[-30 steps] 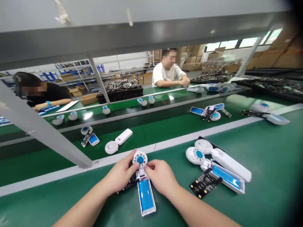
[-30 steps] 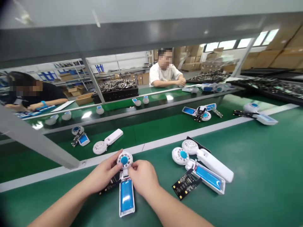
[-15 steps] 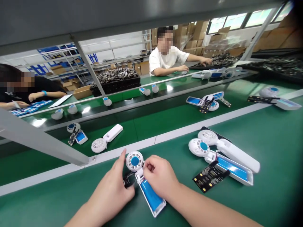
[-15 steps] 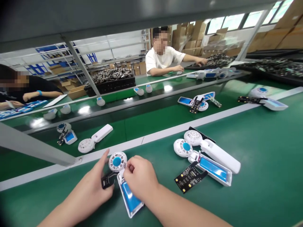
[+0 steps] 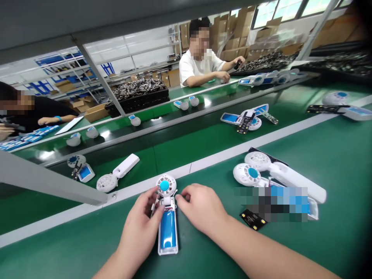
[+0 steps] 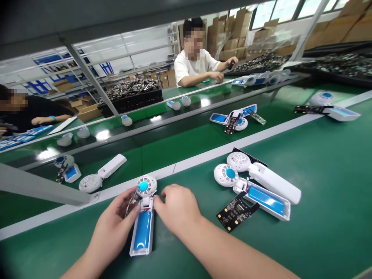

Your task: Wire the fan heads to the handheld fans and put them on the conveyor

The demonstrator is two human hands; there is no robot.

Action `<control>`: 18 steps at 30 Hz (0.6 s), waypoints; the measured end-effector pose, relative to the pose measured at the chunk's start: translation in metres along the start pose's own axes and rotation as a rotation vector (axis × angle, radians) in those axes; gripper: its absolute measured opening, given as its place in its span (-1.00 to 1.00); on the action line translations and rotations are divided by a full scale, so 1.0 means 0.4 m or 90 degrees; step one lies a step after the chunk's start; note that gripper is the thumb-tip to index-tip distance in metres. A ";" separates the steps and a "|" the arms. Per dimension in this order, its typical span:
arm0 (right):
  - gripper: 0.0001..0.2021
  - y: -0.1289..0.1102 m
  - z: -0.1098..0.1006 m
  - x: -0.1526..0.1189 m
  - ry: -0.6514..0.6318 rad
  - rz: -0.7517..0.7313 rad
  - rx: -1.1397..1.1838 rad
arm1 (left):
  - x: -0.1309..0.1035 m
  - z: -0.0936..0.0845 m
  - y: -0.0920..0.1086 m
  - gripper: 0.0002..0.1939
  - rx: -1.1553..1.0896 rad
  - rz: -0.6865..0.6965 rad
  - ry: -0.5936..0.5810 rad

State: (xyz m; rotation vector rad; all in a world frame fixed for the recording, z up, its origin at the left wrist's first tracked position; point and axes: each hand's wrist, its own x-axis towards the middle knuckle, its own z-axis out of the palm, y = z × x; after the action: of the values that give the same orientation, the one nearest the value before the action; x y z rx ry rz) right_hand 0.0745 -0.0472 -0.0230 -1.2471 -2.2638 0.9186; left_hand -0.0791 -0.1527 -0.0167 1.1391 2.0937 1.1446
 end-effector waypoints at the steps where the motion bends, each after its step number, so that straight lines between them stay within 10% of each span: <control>1: -0.83 -0.002 0.002 0.001 -0.005 -0.015 0.007 | -0.003 0.004 -0.005 -0.50 0.018 0.009 -0.003; 11: -0.87 -0.023 0.037 -0.022 0.014 -0.136 0.090 | -0.011 0.009 0.012 -0.69 -0.018 -0.018 0.000; 18: -0.89 -0.024 0.035 -0.015 -0.033 -0.201 0.077 | -0.016 0.003 0.009 -0.85 0.197 0.224 0.078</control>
State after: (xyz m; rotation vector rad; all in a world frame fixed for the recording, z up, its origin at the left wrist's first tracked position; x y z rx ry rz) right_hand 0.0634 -0.0610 -0.0265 -0.7941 -2.3185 0.9583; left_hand -0.0733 -0.1565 -0.0142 1.6728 2.2814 1.0877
